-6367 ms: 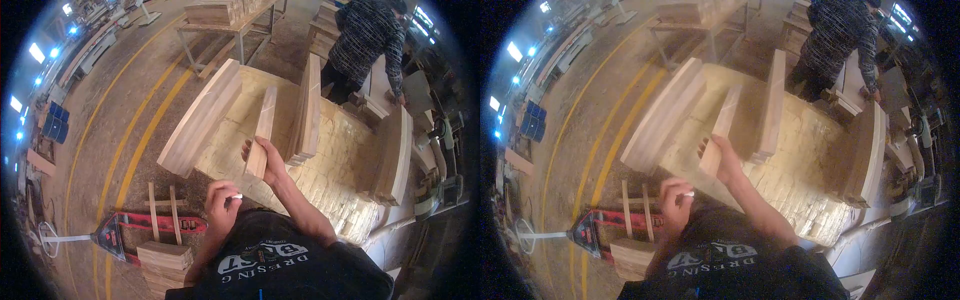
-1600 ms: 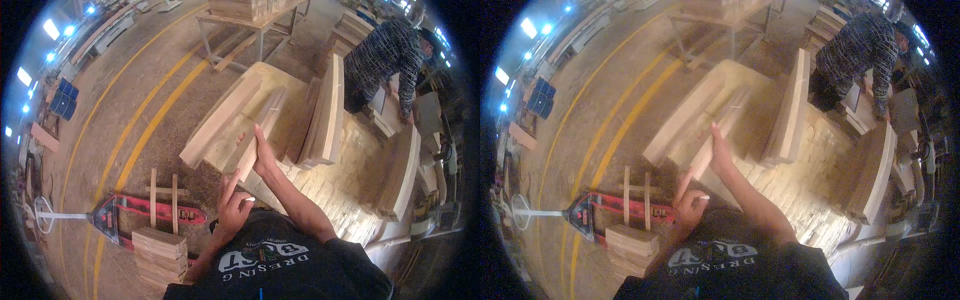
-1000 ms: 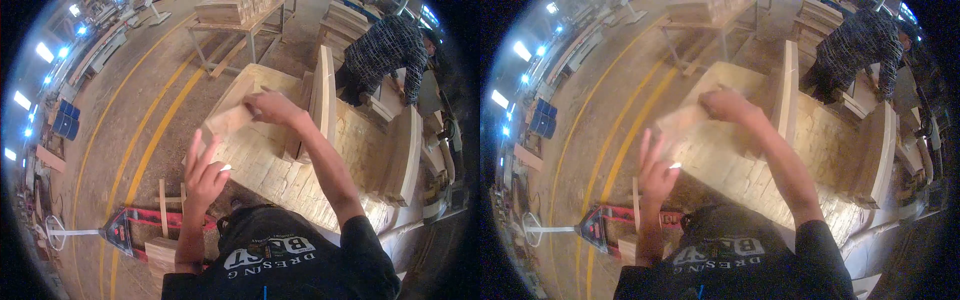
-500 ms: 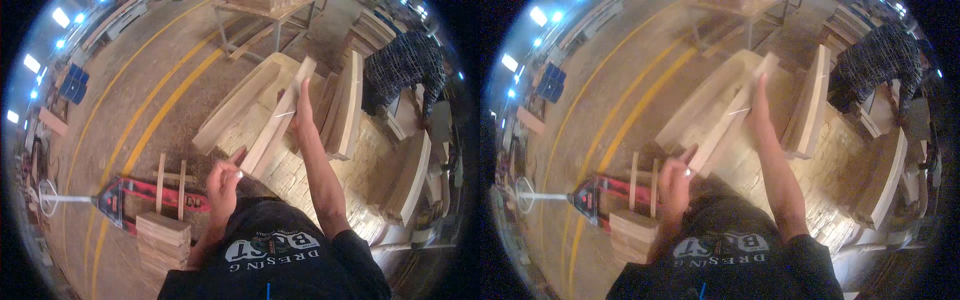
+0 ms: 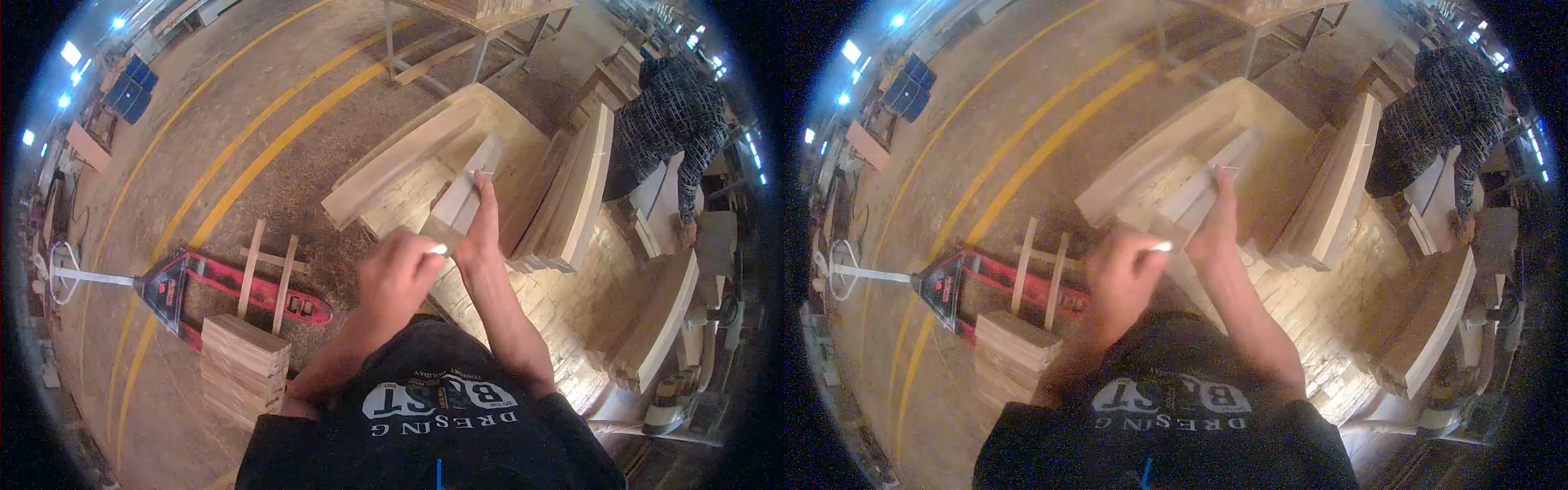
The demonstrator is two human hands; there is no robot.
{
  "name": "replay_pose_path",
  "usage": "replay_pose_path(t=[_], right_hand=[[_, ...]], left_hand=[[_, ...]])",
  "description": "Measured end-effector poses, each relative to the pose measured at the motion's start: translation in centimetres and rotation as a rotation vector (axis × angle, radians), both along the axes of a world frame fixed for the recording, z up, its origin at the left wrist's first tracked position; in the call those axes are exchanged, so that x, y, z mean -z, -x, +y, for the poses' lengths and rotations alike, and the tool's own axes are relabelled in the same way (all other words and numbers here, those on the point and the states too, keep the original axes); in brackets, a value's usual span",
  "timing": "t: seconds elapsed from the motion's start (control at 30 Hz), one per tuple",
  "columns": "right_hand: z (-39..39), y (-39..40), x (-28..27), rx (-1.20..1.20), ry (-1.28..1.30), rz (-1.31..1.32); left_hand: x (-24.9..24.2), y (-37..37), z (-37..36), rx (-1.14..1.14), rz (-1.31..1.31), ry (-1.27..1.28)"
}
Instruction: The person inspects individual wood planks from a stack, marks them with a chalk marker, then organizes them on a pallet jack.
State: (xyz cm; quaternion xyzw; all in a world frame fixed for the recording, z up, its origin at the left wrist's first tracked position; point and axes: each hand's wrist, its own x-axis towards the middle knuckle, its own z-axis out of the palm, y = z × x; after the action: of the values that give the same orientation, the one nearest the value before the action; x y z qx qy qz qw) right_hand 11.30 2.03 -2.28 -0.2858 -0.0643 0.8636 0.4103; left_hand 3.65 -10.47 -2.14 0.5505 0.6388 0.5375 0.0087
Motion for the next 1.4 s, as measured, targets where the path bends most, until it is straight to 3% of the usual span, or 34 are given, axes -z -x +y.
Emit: replay_pose_path(t=[0.07,0.1,0.17,0.27,0.33,0.4,0.5,0.6,0.67,0.83,0.9,0.93,1.0,1.07,1.13,1.2,1.27,1.3,1.33,1.4], right_hand=[[0.1,-0.1,0.7,-0.003,-0.048,-0.012],[0.1,-0.3,0.9,0.002,-0.088,-0.024],[0.1,-0.9,1.0,0.038,-0.068,-0.065],[0.6,-2.6,4.4,0.141,-0.108,-0.184],[0.8,-4.3,7.4,0.242,-0.165,-0.272],[0.4,-5.5,8.9,0.257,-0.368,-0.423],[0.3,-7.7,10.5,0.250,-0.312,-0.471],[1.1,-8.9,11.2,0.266,-0.151,-0.384],[1.8,-9.7,11.9,0.304,-0.181,-0.064],[-3.3,-10.1,15.8,0.208,-0.372,0.172],[-5.6,-9.5,18.4,0.059,-0.062,-0.144],[-5.9,-9.4,18.5,0.033,-0.061,-0.131],[-6.0,-9.3,18.0,-0.312,-0.038,-0.281],[-5.0,-8.0,16.8,-0.317,-0.046,-0.221],[-3.3,-7.0,15.2,-0.429,-0.121,-0.341],[-1.7,-4.1,14.5,-0.428,-0.196,-0.366],[0.5,-0.8,14.5,-0.592,-0.342,-0.395],[1.3,1.1,14.4,-0.581,-0.347,-0.426],[2.0,3.1,14.3,-0.572,-0.356,-0.459],[3.0,6.4,14.8,-0.508,-0.306,-0.454]], left_hand=[[-0.2,-0.3,1.1,0.098,0.157,-0.017],[0.4,0.1,1.3,0.085,0.097,-0.018],[2.0,3.4,1.8,-0.201,0.186,0.157],[4.0,7.9,2.3,-0.217,0.094,0.079],[4.8,6.7,0.7,0.133,-0.615,0.499],[4.7,3.0,0.2,0.463,-1.142,0.487],[7.5,-0.1,0.5,0.630,-1.189,0.539],[7.8,-2.2,2.0,0.664,-1.083,0.427],[7.3,-3.0,3.7,0.646,-1.064,0.476],[9.3,-6.4,8.6,0.594,-1.168,0.386],[11.0,-6.2,9.0,0.629,-1.106,0.511],[11.1,-5.0,8.6,0.601,-1.100,0.502],[11.0,-2.0,7.1,0.454,-1.039,0.553],[14.2,4.6,5.6,0.001,-0.250,0.327],[17.1,12.7,3.5,-0.311,0.136,0.193],[16.0,15.2,2.7,-0.404,0.100,0.199],[12.1,14.9,2.3,-0.220,-0.591,0.441],[12.9,15.7,2.5,-0.171,-0.838,0.463],[13.1,15.5,2.5,-0.167,-0.839,0.454],[13.6,13.9,1.8,-0.197,-0.357,0.510]])
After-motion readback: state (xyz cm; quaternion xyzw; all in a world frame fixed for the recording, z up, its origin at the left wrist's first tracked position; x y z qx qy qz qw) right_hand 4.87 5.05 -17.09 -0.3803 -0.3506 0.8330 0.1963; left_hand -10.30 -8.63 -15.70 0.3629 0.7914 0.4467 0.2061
